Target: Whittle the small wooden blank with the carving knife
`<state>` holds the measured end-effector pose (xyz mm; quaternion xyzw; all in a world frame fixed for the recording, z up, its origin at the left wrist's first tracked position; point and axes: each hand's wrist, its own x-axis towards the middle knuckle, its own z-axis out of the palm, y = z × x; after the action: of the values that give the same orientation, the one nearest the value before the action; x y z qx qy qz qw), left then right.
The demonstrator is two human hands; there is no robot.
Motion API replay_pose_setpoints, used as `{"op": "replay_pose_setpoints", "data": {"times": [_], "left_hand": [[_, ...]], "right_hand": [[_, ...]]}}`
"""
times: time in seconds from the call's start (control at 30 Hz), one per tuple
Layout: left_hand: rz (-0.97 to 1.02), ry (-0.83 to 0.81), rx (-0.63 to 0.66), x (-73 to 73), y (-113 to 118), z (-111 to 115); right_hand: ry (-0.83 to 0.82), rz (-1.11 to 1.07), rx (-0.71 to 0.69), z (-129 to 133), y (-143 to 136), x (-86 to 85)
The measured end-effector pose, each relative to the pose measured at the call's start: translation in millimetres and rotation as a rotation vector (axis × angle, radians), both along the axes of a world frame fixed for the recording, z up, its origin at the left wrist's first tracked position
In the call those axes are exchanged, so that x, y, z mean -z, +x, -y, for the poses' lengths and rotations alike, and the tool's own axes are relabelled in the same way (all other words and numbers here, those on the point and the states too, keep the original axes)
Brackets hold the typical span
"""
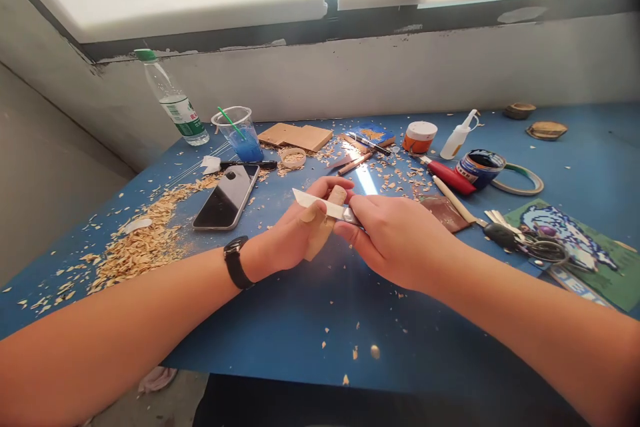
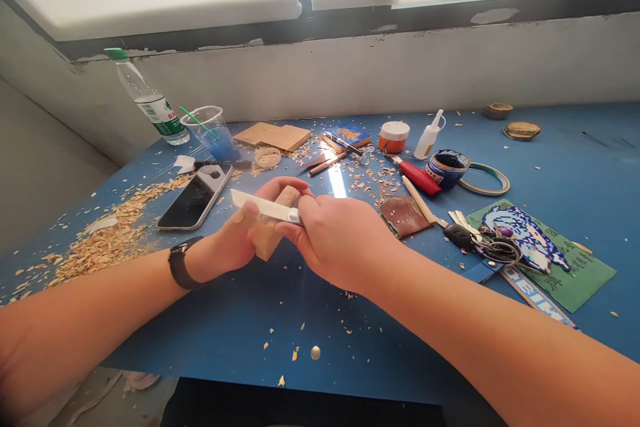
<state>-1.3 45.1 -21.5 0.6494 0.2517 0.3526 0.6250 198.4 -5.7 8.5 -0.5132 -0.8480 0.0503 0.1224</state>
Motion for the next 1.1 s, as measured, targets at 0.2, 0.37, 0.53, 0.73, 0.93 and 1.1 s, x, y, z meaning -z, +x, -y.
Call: {"op": "replay_pose_setpoints", "data": {"times": [0.2,0.37,0.53,0.73,0.93,1.1], "left_hand": [[0.053,-0.068,-0.036,0.5,0.0,-3.8],[0.063,0.008,-0.031,0.9,-2.7,-4.5],[0.046,-0.014,-0.045,6.0,-2.9,-4.7],[0.002,0.038,-0.066,5.7,-2.1,-5.8],[-0.026,0.118,-0.144,2.6,-1.3,-3.0],[-0.093,0.109,-0.181,-5.9,1.7,2.1]], "right_hand": [[-0.027,-0.029,0.020,9.3,-6.9,-1.0],[-0.081,-0.031,0.028,15.2,-3.9,-6.0],[-0.140,-0.002,0.081,17.7,-5.3,-12.0],[-0.149,0.012,0.094,14.3,-6.2,-12.7],[-0.097,-0.008,0.103,9.4,-7.0,-6.4],[-0.033,-0.044,0.138,1.1,-1.0,1.7]]}}
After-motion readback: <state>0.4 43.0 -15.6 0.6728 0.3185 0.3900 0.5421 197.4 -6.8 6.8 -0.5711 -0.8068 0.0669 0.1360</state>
